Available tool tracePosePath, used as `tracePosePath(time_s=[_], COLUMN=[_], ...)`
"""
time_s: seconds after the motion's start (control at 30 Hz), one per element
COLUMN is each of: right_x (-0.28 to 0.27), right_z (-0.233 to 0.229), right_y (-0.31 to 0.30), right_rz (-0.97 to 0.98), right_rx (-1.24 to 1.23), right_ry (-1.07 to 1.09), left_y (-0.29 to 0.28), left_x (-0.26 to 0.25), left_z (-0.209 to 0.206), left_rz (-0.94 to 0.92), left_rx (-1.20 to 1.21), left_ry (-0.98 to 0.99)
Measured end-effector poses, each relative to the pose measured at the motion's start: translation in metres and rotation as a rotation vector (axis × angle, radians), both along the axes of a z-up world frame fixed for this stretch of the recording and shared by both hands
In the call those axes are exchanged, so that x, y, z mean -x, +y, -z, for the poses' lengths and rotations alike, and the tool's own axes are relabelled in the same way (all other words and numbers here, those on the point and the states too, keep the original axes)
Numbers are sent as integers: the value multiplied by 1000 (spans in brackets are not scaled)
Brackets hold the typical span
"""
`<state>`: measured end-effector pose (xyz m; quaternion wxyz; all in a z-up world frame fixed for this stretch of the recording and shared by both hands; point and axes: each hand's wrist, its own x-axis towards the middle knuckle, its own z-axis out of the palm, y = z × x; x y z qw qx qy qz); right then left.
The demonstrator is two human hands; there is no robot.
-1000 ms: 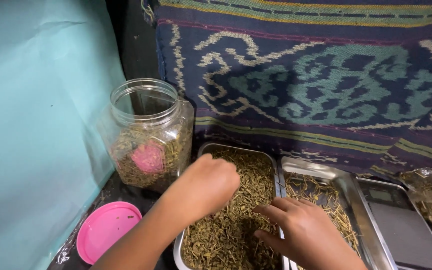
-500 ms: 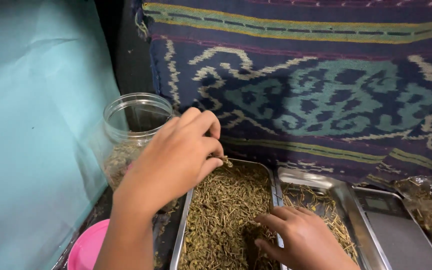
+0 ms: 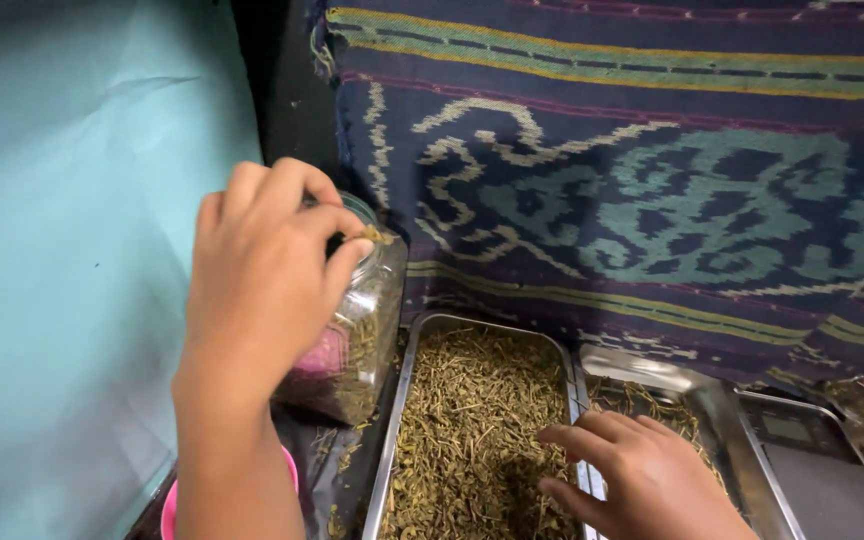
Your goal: Manually sorting dried tea leaves by picking out stems and twigs and placing them in a separate tray.
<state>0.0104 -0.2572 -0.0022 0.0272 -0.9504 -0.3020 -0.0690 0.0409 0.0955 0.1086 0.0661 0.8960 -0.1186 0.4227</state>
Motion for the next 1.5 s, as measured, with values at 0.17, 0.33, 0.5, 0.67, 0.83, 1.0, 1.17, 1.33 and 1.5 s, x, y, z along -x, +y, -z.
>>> tracePosePath(time_s=[0.17, 0.33, 0.5, 0.67, 0.83, 1.0, 1.17, 1.33, 1.5], right_x=[2, 5, 5, 4, 9, 8, 13, 25, 52], right_z=[-16, -41, -52, -50, -49, -45, -55, -77, -106], right_y=[6, 9, 6, 4, 6, -4, -4, -10, -20], right_rz=[11, 87, 150, 117, 78, 64, 48, -15, 273], right_rx=[-3, -4, 54, 41, -19, -35, -208, -312, -332], right_ry=[-3, 32, 45, 2, -37, -52, -262, -427, -444], left_y=[4, 4, 11, 10, 7, -10, -76, -152, -175], left_x=[-4, -10, -14, -17, -15, -7, 11, 18, 23], left_z=[4, 8, 15, 18, 14, 1, -4, 30, 32], left_rz=[-53, -132, -225, -226, -226, 12, 410, 525, 645], left_rx=[51, 65, 76, 62, 116, 87, 8, -229, -297], left_ry=[-65, -70, -24, 19, 51, 71, 125, 22, 902])
